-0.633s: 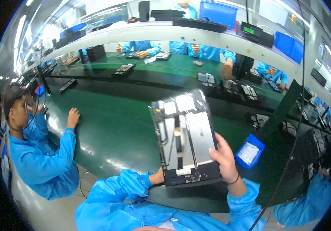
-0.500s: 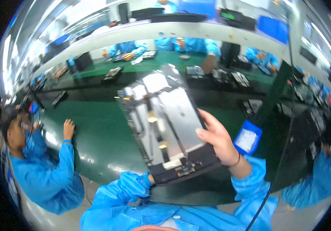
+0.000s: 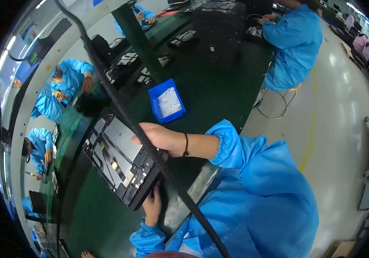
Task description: The person repeatedly takes tablet device frames from the assembly line, attaches internal ribbon cables and adhesive strips by hand, presses them into place, and passes the assembled frames along the conveyor belt.
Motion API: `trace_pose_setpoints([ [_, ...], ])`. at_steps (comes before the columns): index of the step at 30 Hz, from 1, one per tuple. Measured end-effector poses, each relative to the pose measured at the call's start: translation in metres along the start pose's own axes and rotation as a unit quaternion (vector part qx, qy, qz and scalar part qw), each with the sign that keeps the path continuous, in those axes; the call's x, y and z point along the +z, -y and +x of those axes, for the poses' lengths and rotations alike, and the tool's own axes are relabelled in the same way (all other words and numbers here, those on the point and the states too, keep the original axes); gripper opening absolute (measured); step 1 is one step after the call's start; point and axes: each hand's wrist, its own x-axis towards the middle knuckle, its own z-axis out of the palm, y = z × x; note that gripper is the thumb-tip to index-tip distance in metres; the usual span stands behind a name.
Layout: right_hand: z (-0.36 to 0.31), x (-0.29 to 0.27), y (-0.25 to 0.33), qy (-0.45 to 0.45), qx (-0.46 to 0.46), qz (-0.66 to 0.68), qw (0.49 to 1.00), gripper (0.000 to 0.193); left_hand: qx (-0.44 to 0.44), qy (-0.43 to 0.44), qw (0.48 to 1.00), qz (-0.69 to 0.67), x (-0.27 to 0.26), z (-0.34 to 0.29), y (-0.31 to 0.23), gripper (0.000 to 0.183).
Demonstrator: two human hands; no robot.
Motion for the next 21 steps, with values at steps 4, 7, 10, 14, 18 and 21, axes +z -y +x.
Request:
trace_pose_setpoints([
  [4, 0.008, -0.008, -0.001, 0.056, -0.023, -0.021, 0.998, 0.048, 0.173, 0.125, 0.972, 0.098, 0.028, 0.016, -0.076, 0.018],
  [7, 0.009, 0.039, 0.024, 0.200, -0.055, -0.087, 0.974, 0.055, 0.261, 0.189, 0.941, 0.100, 0.042, 0.018, -0.086, 0.022],
  [10, 0.015, 0.090, 0.045, 0.320, -0.063, -0.083, 0.942, 0.053, 0.297, 0.201, 0.927, 0.109, 0.053, 0.020, -0.080, 0.019],
  [14, 0.044, 0.145, 0.064, 0.411, -0.083, -0.054, 0.906, 0.060, 0.280, 0.194, 0.939, 0.052, 0.052, 0.018, -0.074, 0.020],
  [18, 0.074, 0.194, 0.091, 0.301, -0.213, -0.060, 0.928, 0.030, 0.265, 0.208, 0.940, 0.048, 0.054, 0.022, -0.073, 0.019],
  [21, 0.097, 0.217, 0.118, 0.256, -0.324, -0.107, 0.904, 0.027, 0.257, 0.215, 0.941, 0.040, 0.054, 0.023, -0.074, 0.018],
])
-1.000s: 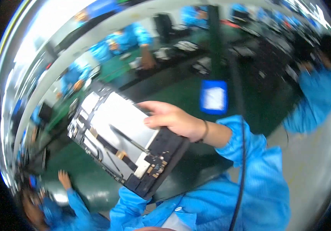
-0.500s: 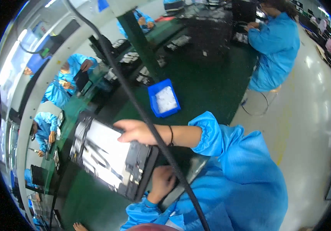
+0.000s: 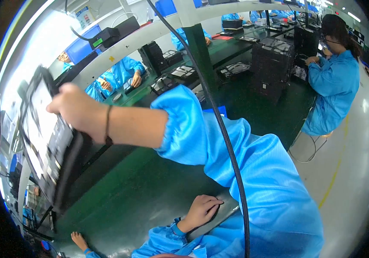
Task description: The person repeatedly takes tablet device frames from the assembly line, attaches internal ribbon cables and adhesive strips by hand, presses them into place, and passes the assembled frames along the conveyor belt.
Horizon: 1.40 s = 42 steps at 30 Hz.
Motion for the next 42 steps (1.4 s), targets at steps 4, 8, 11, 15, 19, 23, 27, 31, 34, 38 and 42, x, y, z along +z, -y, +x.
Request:
trace_pose_setpoints([
  [4, 0.054, -0.001, 0.013, -0.014, 0.086, 0.162, 0.983, 0.021, 0.002, -0.020, 1.000, -0.023, 0.002, 0.001, 0.003, 0.016],
  [8, 0.090, 0.006, 0.023, -0.121, -0.004, -0.014, 0.993, 0.022, 0.020, -0.025, 0.999, -0.038, 0.010, 0.008, 0.003, 0.015],
  [11, 0.135, -0.027, 0.032, 0.032, 0.090, 0.118, 0.988, 0.021, -0.003, -0.024, 0.999, -0.024, 0.013, 0.005, 0.000, 0.015],
  [15, 0.180, -0.040, 0.012, -0.028, 0.064, 0.085, 0.994, 0.021, 0.012, -0.028, 0.999, -0.024, 0.019, 0.006, 0.009, 0.016],
  [19, 0.219, -0.063, -0.019, -0.141, 0.015, 0.069, 0.987, 0.016, 0.025, -0.012, 0.999, -0.031, 0.020, 0.009, 0.007, 0.017],
  [23, 0.234, -0.077, -0.044, -0.193, 0.095, 0.002, 0.977, 0.016, 0.019, -0.027, 0.999, -0.035, 0.022, 0.005, 0.013, 0.017],
  [27, 0.241, -0.091, -0.040, -0.250, 0.059, -0.109, 0.960, 0.015, 0.030, -0.010, 0.999, -0.037, 0.021, 0.006, 0.010, 0.017],
  [31, 0.229, -0.133, -0.026, -0.293, 0.059, -0.158, 0.941, 0.018, 0.039, 0.003, 0.998, -0.055, 0.019, 0.009, 0.014, 0.018],
  [34, 0.145, -0.063, -0.096, -0.305, 0.000, -0.196, 0.932, 0.020, -0.027, -0.047, 0.998, -0.032, 0.000, -0.021, 0.014, 0.019],
  [38, 0.253, -0.109, -0.070, -0.389, -0.143, -0.324, 0.851, 0.022, 0.002, -0.025, 0.999, -0.048, 0.001, 0.002, 0.004, 0.019],
  [42, 0.246, -0.097, -0.088, -0.370, -0.217, -0.378, 0.821, 0.025, -0.035, -0.019, 0.996, -0.084, 0.002, 0.006, 0.000, 0.019],
])
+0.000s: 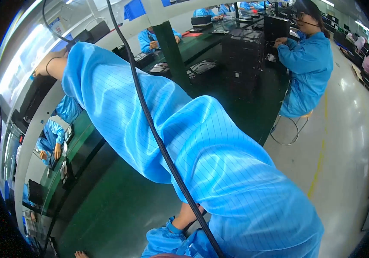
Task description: The person repeatedly takes tablet device frames from the assembly line, attaches internal ribbon cables and adhesive strips by hand, presses them into place, and passes the assembled frames along the conveyor belt.
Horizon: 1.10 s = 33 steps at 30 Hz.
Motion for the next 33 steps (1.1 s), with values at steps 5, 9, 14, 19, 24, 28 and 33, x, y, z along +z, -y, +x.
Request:
trace_pose_setpoints([
  [5, -0.071, -0.024, 0.022, 0.015, -0.114, -0.002, 0.993, 0.028, 0.052, -0.012, 0.996, 0.071, -0.004, -0.007, 0.007, 0.020],
  [9, -0.120, -0.089, 0.045, 0.036, -0.339, 0.080, 0.937, 0.030, 0.022, -0.007, 0.998, 0.059, -0.006, -0.009, 0.005, 0.020],
  [14, -0.210, -0.212, 0.031, 0.340, -0.397, 0.039, 0.852, 0.017, 0.034, 0.003, 0.998, 0.047, -0.004, -0.001, 0.002, 0.017],
  [19, -0.335, -0.288, -0.043, 0.457, -0.198, 0.055, 0.866, 0.016, 0.023, 0.003, 0.999, 0.035, -0.006, -0.002, 0.000, 0.018],
  [24, -0.390, -0.340, -0.078, 0.522, -0.025, -0.015, 0.852, 0.013, 0.014, 0.020, 0.999, 0.028, -0.006, -0.001, 0.000, 0.018],
  [28, -0.394, -0.337, -0.079, 0.525, 0.068, -0.014, 0.848, 0.016, 0.002, 0.018, 1.000, 0.024, -0.006, -0.003, -0.003, 0.019],
  [33, -0.393, -0.339, -0.080, 0.522, 0.073, -0.002, 0.850, 0.016, -0.003, 0.022, 1.000, 0.012, -0.007, -0.005, -0.005, 0.020],
])
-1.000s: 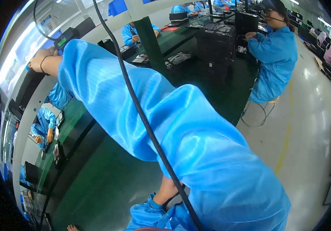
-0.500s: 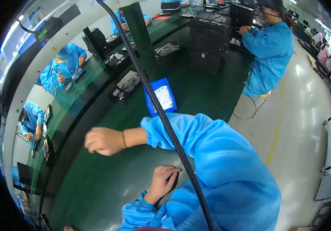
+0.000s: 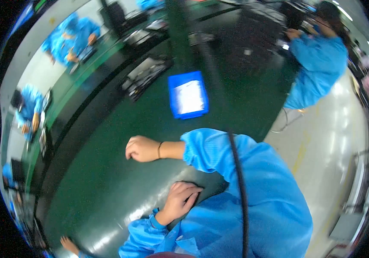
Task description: The person repeatedly takes tablet device frames from the assembly line, attaches internal ribbon cables and adhesive strips by hand, presses them into place, and passes the assembled frames along the conveyor belt.
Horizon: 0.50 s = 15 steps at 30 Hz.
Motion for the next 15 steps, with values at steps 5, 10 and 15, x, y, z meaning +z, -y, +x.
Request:
trace_pose_setpoints([
  [5, -0.002, -0.018, 0.002, 0.012, 0.007, -0.015, 1.000, 0.016, 0.016, -0.005, 0.999, -0.036, 0.002, 0.007, 0.000, 0.020],
  [10, 0.018, -0.016, 0.010, 0.036, 0.108, 0.064, 0.992, 0.015, -0.003, -0.022, 0.999, -0.047, 0.001, 0.001, -0.002, 0.019],
  [15, 0.139, -0.045, -0.002, -0.142, 0.264, 0.449, 0.842, 0.025, 0.013, -0.040, 0.996, -0.074, 0.001, -0.002, 0.005, 0.022],
])
